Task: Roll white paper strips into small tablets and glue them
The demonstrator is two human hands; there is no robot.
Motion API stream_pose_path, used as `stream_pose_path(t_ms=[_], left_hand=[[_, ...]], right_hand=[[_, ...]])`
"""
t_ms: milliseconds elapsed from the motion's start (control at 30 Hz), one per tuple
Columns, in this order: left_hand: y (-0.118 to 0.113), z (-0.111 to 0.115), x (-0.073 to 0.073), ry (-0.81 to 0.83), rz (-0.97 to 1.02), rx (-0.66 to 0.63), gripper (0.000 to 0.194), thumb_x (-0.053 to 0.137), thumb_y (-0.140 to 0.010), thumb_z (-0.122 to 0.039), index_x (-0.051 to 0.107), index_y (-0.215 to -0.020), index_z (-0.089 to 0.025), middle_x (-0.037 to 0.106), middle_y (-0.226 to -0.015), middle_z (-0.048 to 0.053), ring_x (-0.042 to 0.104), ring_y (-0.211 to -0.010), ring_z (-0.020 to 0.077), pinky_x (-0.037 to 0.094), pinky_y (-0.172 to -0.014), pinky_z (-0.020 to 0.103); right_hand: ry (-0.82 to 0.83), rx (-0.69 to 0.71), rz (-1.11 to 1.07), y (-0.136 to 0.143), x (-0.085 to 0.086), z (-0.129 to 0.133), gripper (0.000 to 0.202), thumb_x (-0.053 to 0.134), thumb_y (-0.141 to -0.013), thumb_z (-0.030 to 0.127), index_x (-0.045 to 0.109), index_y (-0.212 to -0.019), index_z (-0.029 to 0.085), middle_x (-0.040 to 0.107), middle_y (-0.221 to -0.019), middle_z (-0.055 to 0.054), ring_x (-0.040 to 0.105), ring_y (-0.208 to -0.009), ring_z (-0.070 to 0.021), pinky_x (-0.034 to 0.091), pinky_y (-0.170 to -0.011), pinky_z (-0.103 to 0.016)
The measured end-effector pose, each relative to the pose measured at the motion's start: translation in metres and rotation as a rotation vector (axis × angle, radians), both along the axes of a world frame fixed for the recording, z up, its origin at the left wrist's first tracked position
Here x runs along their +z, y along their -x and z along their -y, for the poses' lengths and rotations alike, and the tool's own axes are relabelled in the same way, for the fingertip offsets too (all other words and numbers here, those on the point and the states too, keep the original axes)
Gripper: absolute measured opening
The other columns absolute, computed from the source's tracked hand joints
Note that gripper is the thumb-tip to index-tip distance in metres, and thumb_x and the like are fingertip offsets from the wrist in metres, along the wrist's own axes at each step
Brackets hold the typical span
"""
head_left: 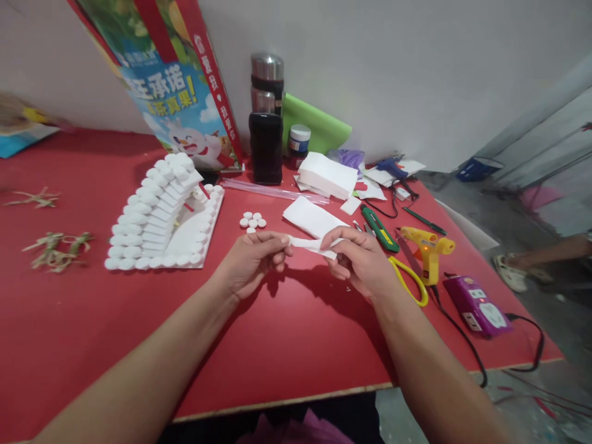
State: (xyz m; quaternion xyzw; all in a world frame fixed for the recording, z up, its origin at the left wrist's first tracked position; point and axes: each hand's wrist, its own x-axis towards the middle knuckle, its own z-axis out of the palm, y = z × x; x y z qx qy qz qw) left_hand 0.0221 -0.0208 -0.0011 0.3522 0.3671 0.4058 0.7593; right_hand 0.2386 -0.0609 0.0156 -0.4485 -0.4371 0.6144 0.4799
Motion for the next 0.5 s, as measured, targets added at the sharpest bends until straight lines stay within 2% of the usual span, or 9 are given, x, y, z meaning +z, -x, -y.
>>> stream_pose_path(t_ms=[67, 133, 200, 233, 300, 367, 433, 500], left_hand=[[0.001, 0.0, 0.004, -0.05, 0.007, 0.003, 0.019, 0.089, -0.071, -0.026, 0.078, -0.074, -0.011, 0.07, -0.069, 0.004, 0.05, -0.05, 0.0048, 0.046, -0.049, 0.018], [0.003, 0.001, 0.008, -0.107, 0.003, -0.032, 0.02, 0.089, -0.072, -0.029, 0.077, -0.073, -0.012, 0.071, -0.069, 0.004, 0.05, -0.05, 0.0055, 0.046, -0.048, 0.019], [0.005, 0.002, 0.012, -0.163, -0.021, -0.081, 0.021, 0.088, -0.074, -0.032, 0.078, -0.074, -0.013, 0.072, -0.069, 0.004, 0.05, -0.049, 0.0064, 0.047, -0.047, 0.02], [0.005, 0.003, 0.013, -0.193, -0.044, -0.106, 0.02, 0.087, -0.075, -0.032, 0.079, -0.076, -0.014, 0.072, -0.069, 0.005, 0.05, -0.048, 0.0069, 0.047, -0.048, 0.021], [0.005, 0.005, 0.013, -0.244, -0.11, -0.159, 0.018, 0.084, -0.08, -0.032, 0.08, -0.079, -0.014, 0.071, -0.065, 0.004, 0.053, -0.049, 0.008, 0.048, -0.051, 0.022], [0.004, 0.007, 0.013, -0.275, -0.171, -0.209, 0.017, 0.081, -0.084, -0.031, 0.08, -0.08, -0.014, 0.07, -0.063, 0.005, 0.057, -0.05, 0.0094, 0.049, -0.053, 0.022], [0.002, 0.01, 0.013, -0.287, -0.209, -0.224, 0.017, 0.08, -0.084, -0.032, 0.079, -0.081, -0.015, 0.072, -0.066, 0.005, 0.059, -0.052, 0.0105, 0.05, -0.053, 0.023], [0.001, 0.011, 0.012, -0.278, -0.232, -0.209, 0.019, 0.082, -0.082, -0.034, 0.079, -0.084, -0.015, 0.073, -0.069, 0.005, 0.06, -0.05, 0.0114, 0.051, -0.05, 0.023]], right_hand=[[-0.079, 0.037, 0.11, -0.008, 0.003, 0.0, 0.013, 0.067, -0.084, 0.027, 0.078, -0.083, 0.019, 0.07, -0.066, -0.002, 0.059, -0.047, -0.0133, 0.048, -0.046, -0.027], [-0.138, -0.019, 0.15, -0.013, 0.005, -0.001, 0.024, 0.066, -0.091, 0.04, 0.08, -0.097, 0.021, 0.079, -0.095, -0.008, 0.073, -0.072, -0.021, 0.059, -0.063, -0.034], [-0.107, -0.073, 0.098, -0.011, 0.006, -0.002, 0.036, 0.063, -0.095, 0.052, 0.078, -0.114, 0.025, 0.078, -0.111, -0.01, 0.075, -0.094, -0.0258, 0.061, -0.076, -0.039], [-0.047, -0.041, 0.052, -0.008, 0.005, -0.003, 0.042, 0.061, -0.095, 0.056, 0.074, -0.123, 0.027, 0.078, -0.111, -0.01, 0.075, -0.097, -0.027, 0.061, -0.079, -0.04], [0.107, 0.109, -0.044, 0.002, 0.002, -0.003, 0.052, 0.062, -0.095, 0.059, 0.065, -0.138, 0.029, 0.078, -0.102, -0.009, 0.076, -0.091, -0.0274, 0.062, -0.076, -0.042], [0.211, 0.231, -0.114, 0.011, -0.003, -0.002, 0.058, 0.065, -0.094, 0.057, 0.06, -0.144, 0.027, 0.076, -0.091, -0.007, 0.074, -0.075, -0.0238, 0.06, -0.066, -0.039], [0.261, 0.284, -0.168, 0.017, -0.006, 0.0, 0.058, 0.072, -0.091, 0.052, 0.062, -0.14, 0.022, 0.071, -0.083, -0.004, 0.065, -0.061, -0.0165, 0.056, -0.059, -0.032], [0.282, 0.281, -0.212, 0.019, -0.008, 0.002, 0.054, 0.079, -0.087, 0.047, 0.067, -0.131, 0.019, 0.063, -0.078, 0.0, 0.051, -0.056, -0.0102, 0.049, -0.054, -0.026]])
